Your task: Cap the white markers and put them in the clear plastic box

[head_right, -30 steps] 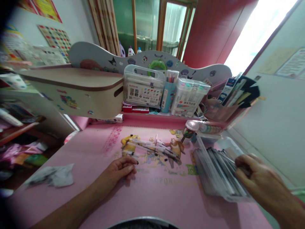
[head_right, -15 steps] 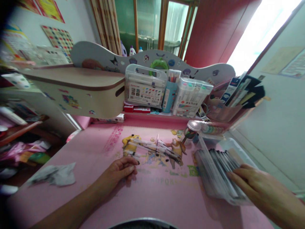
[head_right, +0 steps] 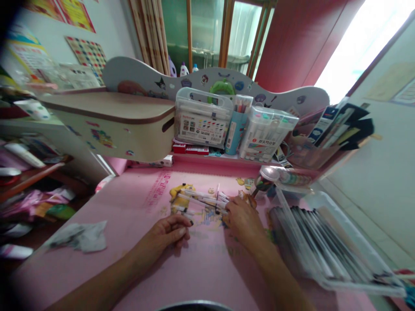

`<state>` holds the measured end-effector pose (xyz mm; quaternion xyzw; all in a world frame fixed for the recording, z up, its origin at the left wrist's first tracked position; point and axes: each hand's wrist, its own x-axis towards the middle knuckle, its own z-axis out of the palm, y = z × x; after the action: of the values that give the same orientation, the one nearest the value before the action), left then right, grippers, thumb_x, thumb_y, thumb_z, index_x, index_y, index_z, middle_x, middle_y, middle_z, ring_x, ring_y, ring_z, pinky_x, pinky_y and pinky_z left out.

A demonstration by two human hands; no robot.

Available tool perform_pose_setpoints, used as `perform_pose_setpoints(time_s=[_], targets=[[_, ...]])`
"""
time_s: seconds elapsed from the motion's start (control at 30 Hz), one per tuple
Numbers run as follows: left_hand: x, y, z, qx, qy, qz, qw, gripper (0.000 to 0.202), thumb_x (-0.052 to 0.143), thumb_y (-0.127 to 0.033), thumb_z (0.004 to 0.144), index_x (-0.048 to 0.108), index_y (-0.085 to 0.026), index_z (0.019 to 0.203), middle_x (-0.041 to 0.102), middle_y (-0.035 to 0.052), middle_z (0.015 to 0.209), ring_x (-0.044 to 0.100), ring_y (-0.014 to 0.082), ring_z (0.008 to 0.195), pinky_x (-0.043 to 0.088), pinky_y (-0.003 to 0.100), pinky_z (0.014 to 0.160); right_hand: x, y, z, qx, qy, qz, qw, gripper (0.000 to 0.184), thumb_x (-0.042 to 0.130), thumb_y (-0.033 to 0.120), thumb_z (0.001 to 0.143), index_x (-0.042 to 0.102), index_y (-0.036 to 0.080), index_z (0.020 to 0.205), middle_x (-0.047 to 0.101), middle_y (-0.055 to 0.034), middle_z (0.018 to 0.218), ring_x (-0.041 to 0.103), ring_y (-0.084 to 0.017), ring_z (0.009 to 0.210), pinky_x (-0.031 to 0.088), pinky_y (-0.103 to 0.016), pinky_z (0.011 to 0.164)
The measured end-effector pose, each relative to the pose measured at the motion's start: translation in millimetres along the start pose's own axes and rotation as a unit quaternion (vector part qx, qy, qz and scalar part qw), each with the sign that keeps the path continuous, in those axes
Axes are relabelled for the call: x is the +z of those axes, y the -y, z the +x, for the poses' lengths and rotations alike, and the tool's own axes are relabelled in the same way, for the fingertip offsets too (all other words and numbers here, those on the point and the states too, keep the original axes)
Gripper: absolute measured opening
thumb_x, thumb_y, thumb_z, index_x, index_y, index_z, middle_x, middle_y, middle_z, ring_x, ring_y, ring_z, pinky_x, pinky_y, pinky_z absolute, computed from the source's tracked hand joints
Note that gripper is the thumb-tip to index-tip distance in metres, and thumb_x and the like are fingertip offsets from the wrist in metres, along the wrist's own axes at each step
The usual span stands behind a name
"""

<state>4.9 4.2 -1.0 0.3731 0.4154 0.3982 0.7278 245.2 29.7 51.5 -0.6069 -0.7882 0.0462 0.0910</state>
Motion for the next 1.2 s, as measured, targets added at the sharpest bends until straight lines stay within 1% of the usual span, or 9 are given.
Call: perform_pose_setpoints(time_s=[0.23,0.5,0.63,0.73,0.87,0.93,1.03,1.1,1.2], targets=[[-1.4,4,1,-0.003,0.006,0.007,1.000,0.024,0.074,-0.029,0.072,0.063,-0.015,0.089,0.067,0.0013,0.068,0.056,0.0097,0.050,0.042,0.018,0.042,39,-3,15,0.050,-0.048,-0.065,0.996,0.019,0.056,0.012,0.087,0.073,0.019,0.092,0.064,-0.0100,0.094,0.056,-0.024,0.091,0.039,-0.035,0.083],[-0.1,-1,-1,-0.005,0.006,0.004,1.000,0.025,0.075,-0.030,0.070,0.063,-0.015,0.087,0.065,0.0010,0.067,0.055,0.0095,0.050,0.041,0.019,0.042,40,-6,11,0.033,-0.061,-0.031,0.997,0.016,0.057,0.012,0.086,0.071,0.018,0.086,0.063,-0.0085,0.091,0.056,-0.025,0.092,0.038,-0.035,0.083],[0.5,1,0,-0.005,0.005,-0.003,1.000,0.026,0.076,-0.031,0.071,0.064,-0.015,0.087,0.065,0.0016,0.070,0.053,0.0090,0.051,0.041,0.019,0.043,31,-7,6,0.019,-0.104,0.035,0.994,0.015,0.054,0.012,0.085,0.068,0.017,0.084,0.063,-0.0072,0.087,0.056,-0.023,0.088,0.039,-0.035,0.083],[2.4,1,-1,0.004,-0.008,-0.020,1.000,0.034,0.078,-0.032,0.071,0.065,-0.016,0.098,0.068,0.0038,0.086,0.053,0.0077,0.053,0.041,0.020,0.046,22,3,0,-0.026,-0.138,0.125,0.982,0.012,0.054,0.015,0.087,0.066,0.017,0.085,0.062,-0.0061,0.084,0.056,-0.022,0.083,0.040,-0.034,0.079],[4.6,1,-3,0.018,-0.002,-0.037,0.999,0.045,0.079,-0.034,0.073,0.064,-0.020,0.113,0.067,0.0030,0.088,0.054,0.0086,0.058,0.042,0.021,0.052,24,33,-13,-0.144,-0.092,0.188,0.967,0.014,0.052,0.012,0.087,0.064,0.019,0.091,0.062,-0.0064,0.089,0.056,-0.020,0.084,0.042,-0.030,0.075],[4.6,0,-4,0.028,0.006,-0.030,0.999,0.037,0.076,-0.038,0.077,0.066,-0.018,0.106,0.065,0.0014,0.077,0.054,0.0098,0.059,0.042,0.021,0.054,30,46,-18,-0.185,-0.059,0.189,0.963,0.013,0.053,0.012,0.087,0.064,0.019,0.090,0.062,-0.0058,0.088,0.056,-0.020,0.083,0.042,-0.030,0.073],[4.3,-6,-4,0.051,-0.027,-0.013,0.998,0.031,0.072,-0.045,0.080,0.067,-0.016,0.089,0.067,0.0038,0.081,0.057,0.0114,0.063,0.047,0.024,0.060,36,50,-21,-0.210,-0.028,0.185,0.960,0.009,0.055,0.016,0.089,0.064,0.019,0.088,0.062,-0.0055,0.086,0.057,-0.020,0.082,0.043,-0.030,0.072],[4.4,-11,-4,0.062,-0.059,-0.022,0.996,0.034,0.069,-0.049,0.081,0.065,-0.015,0.084,0.069,0.0057,0.085,0.061,0.0145,0.069,0.051,0.027,0.065,35,41,-18,-0.190,-0.036,0.190,0.963,0.012,0.053,0.017,0.091,0.065,0.019,0.091,0.063,-0.0058,0.087,0.058,-0.020,0.084,0.043,-0.030,0.074],[4.6,-15,-6,0.049,-0.070,-0.066,0.994,0.034,0.066,-0.052,0.082,0.060,-0.018,0.084,0.062,0.0011,0.067,0.061,0.0177,0.064,0.051,0.028,0.055,28,13,-11,-0.102,-0.098,0.175,0.974,0.018,0.049,0.014,0.091,0.066,0.019,0.094,0.063,-0.0067,0.090,0.058,-0.021,0.087,0.044,-0.032,0.078]])
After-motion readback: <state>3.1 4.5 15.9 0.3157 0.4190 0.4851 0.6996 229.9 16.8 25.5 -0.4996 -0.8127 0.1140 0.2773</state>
